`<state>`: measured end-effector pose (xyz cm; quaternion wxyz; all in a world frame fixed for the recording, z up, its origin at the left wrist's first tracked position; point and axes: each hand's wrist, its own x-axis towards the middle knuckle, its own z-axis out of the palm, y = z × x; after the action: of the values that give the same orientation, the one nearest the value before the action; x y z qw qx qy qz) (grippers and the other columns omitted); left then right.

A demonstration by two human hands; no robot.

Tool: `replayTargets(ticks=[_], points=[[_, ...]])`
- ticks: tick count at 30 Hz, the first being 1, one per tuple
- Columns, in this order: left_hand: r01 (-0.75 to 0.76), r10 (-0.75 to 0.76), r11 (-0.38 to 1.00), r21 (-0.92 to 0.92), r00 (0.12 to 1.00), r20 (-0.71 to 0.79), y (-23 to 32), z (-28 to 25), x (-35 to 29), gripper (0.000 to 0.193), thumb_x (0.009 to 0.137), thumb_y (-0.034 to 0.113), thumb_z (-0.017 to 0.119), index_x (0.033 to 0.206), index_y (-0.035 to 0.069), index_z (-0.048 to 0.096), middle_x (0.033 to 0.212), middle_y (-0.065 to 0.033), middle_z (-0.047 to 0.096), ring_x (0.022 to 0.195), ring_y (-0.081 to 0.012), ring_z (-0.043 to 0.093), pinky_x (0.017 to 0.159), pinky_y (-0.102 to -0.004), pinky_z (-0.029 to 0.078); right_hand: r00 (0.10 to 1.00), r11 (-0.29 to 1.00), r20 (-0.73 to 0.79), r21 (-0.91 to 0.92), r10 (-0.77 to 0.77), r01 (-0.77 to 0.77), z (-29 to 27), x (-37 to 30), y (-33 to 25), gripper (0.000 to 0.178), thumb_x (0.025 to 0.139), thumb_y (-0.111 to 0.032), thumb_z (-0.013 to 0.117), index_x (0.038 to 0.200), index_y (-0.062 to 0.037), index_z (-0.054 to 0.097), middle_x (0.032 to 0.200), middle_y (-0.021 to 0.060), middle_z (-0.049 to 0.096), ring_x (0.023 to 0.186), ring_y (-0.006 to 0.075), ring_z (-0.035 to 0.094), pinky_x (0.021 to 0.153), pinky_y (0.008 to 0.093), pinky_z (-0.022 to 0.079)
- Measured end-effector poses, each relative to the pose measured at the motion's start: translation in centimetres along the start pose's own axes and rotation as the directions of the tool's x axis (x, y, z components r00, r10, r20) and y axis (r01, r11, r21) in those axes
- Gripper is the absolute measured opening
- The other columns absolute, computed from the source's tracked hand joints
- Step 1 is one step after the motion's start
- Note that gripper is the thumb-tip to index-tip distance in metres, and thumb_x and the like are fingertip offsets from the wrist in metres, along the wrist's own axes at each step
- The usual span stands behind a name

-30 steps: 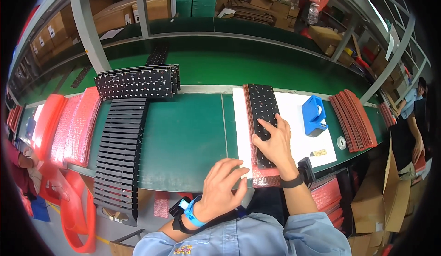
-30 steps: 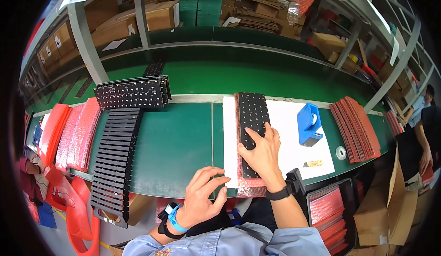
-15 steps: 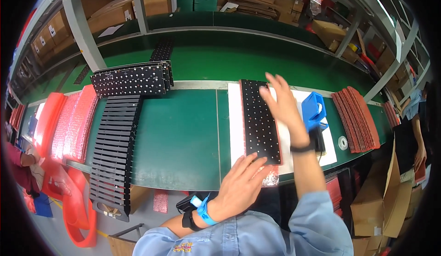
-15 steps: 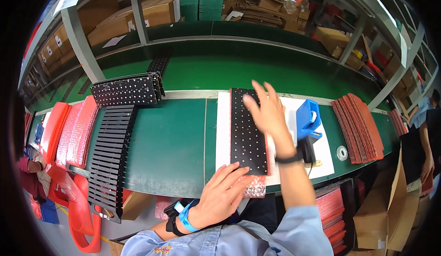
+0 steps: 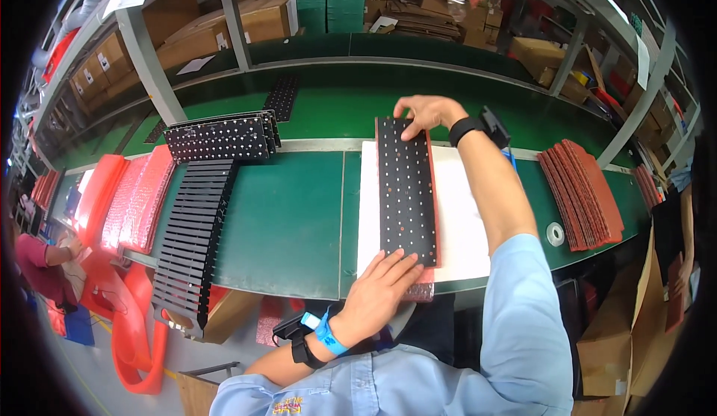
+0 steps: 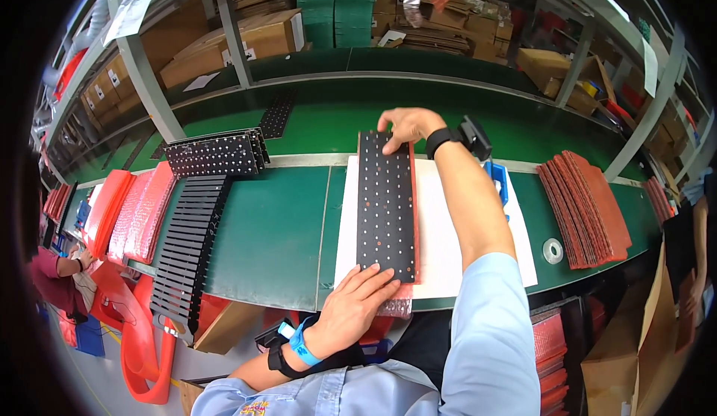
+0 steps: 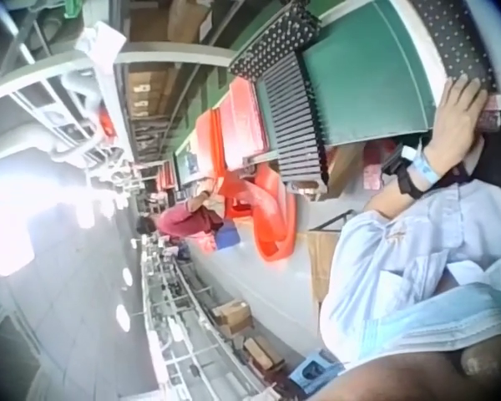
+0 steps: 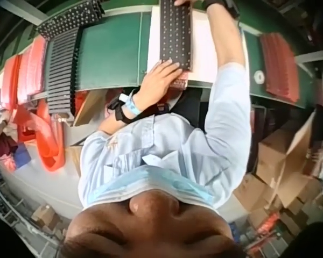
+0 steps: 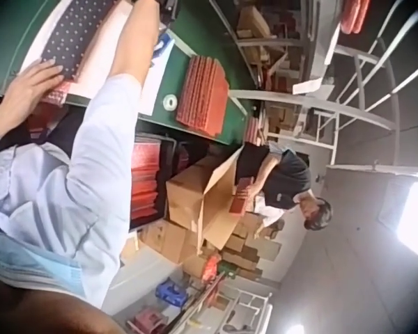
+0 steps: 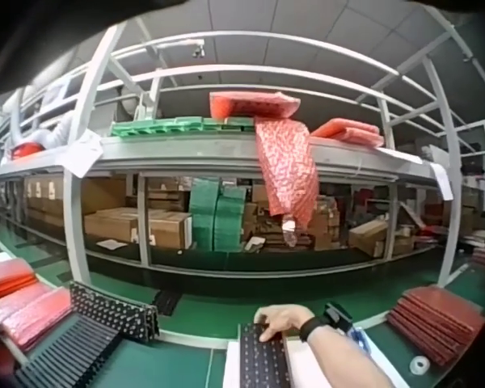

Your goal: Wrapping electronic components in bubble wrap and securing them with tape on a production line.

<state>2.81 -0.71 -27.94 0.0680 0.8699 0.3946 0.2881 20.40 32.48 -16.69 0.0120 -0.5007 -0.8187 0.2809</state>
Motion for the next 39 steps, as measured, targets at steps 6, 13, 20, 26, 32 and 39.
replayTargets(ticks=[6,13,20,26,32,39], points=[[-0.017,0.015,0.999,-0.033,0.999,-0.039,2.0,-0.3,0.3,0.033,0.086,0.01,0.062,0.119,0.006,0.064,0.131,-0.0118,0.058,0.127,-0.0335,0.05,0.111,-0.0471,0.036,0.795,0.916,-0.457,-0.152,-0.399,0.372,-5.6,-8.3,-7.2,0.051,0.067,-0.003,0.083,0.114,0.0002,0.067,0.105,0.0126,0.072,0.093,0.0222,0.067,0.086,0.0337,0.052],[0.048,-0.05,0.998,-0.033,0.997,-0.058,1.4,0.0,-1.2,0.03,0.086,0.011,0.062,0.114,0.002,0.065,0.123,-0.0133,0.06,0.122,-0.034,0.052,0.107,-0.0439,0.04,0.296,0.675,-0.608,-0.681,-0.737,0.283,9.4,-19.8,-12.2,0.03,0.062,-0.002,0.072,0.09,-0.0108,0.064,0.078,0.0065,0.053,0.073,0.025,0.055,0.064,0.0391,0.046],[-0.136,0.126,0.969,-0.205,0.99,-0.058,1.8,1.2,-3.4,0.03,0.082,0.006,0.067,0.111,0.0,0.066,0.121,-0.014,0.062,0.118,-0.0314,0.056,0.101,-0.0381,0.046,0.577,0.854,-0.638,-0.454,-0.51,0.254,20.9,-19.2,-5.4,0.033,0.07,-0.014,0.074,0.102,-0.0126,0.066,0.083,0.003,0.047,0.078,0.0229,0.05,0.07,0.0379,0.042],[-0.071,0.053,0.814,-0.576,0.997,-0.048,-2.0,-3.1,-4.1,0.032,0.078,0.001,0.068,0.109,0.0,0.069,0.117,-0.0159,0.066,0.11,-0.0312,0.063,0.1,-0.04,0.048,0.784,0.847,-0.326,-0.268,-0.528,0.46,15.1,-15.7,-8.3,0.042,0.072,-0.029,0.083,0.105,-0.0075,0.068,0.088,0.0098,0.062,0.083,0.028,0.062,0.073,0.0362,0.049],[0.084,-0.199,0.946,-0.313,0.913,-0.356,-9.7,-7.3,-4.4,0.023,0.075,0.0,0.066,0.097,0.002,0.071,0.105,-0.0121,0.069,0.102,-0.0307,0.065,0.092,-0.0396,0.05,0.766,0.959,-0.586,-0.079,-0.264,0.271,7.7,11.0,-12.7,0.046,0.082,-0.04,0.074,0.107,-0.002,0.067,0.098,0.0195,0.069,0.091,0.0361,0.067,0.083,0.0417,0.054],[0.392,-0.375,0.918,-0.058,0.812,-0.448,-11.2,-8.8,-4.5,0.016,0.073,0.004,0.067,0.088,0.004,0.069,0.096,-0.0093,0.067,0.098,-0.0305,0.064,0.088,-0.0411,0.047,0.554,0.931,-0.798,0.023,0.237,-0.365,15.2,28.2,-17.2,0.061,0.07,-0.054,0.075,0.118,-0.0157,0.07,0.137,0.0255,0.047,0.121,0.0482,0.05,0.098,0.0538,0.044]])
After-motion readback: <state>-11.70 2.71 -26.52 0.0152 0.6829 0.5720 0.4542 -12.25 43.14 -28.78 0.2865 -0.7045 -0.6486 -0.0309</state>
